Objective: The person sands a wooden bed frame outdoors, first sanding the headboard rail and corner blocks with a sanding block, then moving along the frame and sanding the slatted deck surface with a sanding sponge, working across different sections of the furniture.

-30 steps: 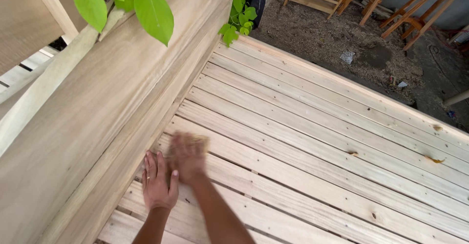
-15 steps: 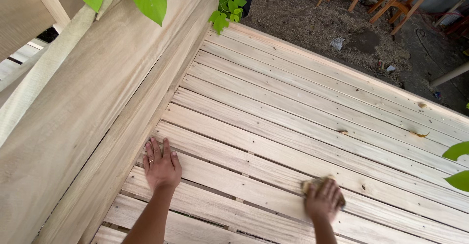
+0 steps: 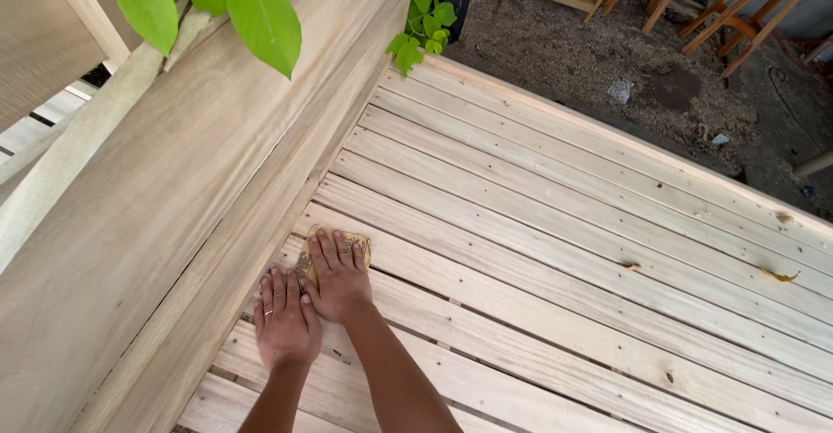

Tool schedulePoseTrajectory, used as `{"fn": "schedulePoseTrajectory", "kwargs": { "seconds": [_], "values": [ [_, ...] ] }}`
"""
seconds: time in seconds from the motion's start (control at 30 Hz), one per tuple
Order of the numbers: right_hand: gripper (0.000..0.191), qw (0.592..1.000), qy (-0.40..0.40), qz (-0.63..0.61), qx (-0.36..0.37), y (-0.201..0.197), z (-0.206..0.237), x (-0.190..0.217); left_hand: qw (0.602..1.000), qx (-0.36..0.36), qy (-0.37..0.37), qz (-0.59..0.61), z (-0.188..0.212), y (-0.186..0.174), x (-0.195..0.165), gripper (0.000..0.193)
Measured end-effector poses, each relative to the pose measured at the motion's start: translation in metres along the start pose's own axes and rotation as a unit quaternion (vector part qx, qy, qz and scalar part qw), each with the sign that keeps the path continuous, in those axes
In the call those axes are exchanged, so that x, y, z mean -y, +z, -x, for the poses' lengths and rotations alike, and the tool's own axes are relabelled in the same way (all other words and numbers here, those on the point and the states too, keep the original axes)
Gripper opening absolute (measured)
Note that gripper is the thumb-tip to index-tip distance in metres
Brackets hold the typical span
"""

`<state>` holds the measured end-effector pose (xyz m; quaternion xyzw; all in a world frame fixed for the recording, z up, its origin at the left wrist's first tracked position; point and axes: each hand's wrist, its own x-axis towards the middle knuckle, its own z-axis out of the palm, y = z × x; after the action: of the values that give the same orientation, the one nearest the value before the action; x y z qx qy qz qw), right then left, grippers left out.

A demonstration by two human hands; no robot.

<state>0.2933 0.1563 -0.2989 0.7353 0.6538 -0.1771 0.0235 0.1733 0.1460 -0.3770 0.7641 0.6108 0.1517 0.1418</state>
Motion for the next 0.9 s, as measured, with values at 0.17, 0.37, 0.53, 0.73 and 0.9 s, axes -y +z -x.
{"fn": "schedulePoseTrajectory", "kwargs": {
  "seconds": [0.17,0.37,0.53,0.73,0.9],
  "values": [
    [0.079,0.998,0.056,-0.011,0.032,0.014,0.021,-0.062,1.0,-0.006,0.014,-0.027,0.002,-0.002,0.001,0.065],
    [0.077,0.971,0.237,0.014,-0.036,0.034,0.117,-0.201,1.0,-0.005,0.015,-0.024,-0.001,-0.014,-0.008,0.064],
    [0.081,0.907,0.419,-0.015,-0.045,0.042,0.206,-0.274,0.999,0.006,0.012,-0.035,-0.003,-0.018,-0.013,0.065],
    [0.091,0.922,0.352,-0.128,-0.101,0.04,0.156,-0.232,0.999,0.002,0.014,-0.044,-0.002,-0.014,-0.011,0.066],
    [0.097,0.989,0.106,-0.061,-0.077,0.027,0.053,-0.087,1.0,-0.003,0.016,-0.015,0.001,-0.009,-0.005,0.064]
  ]
}}
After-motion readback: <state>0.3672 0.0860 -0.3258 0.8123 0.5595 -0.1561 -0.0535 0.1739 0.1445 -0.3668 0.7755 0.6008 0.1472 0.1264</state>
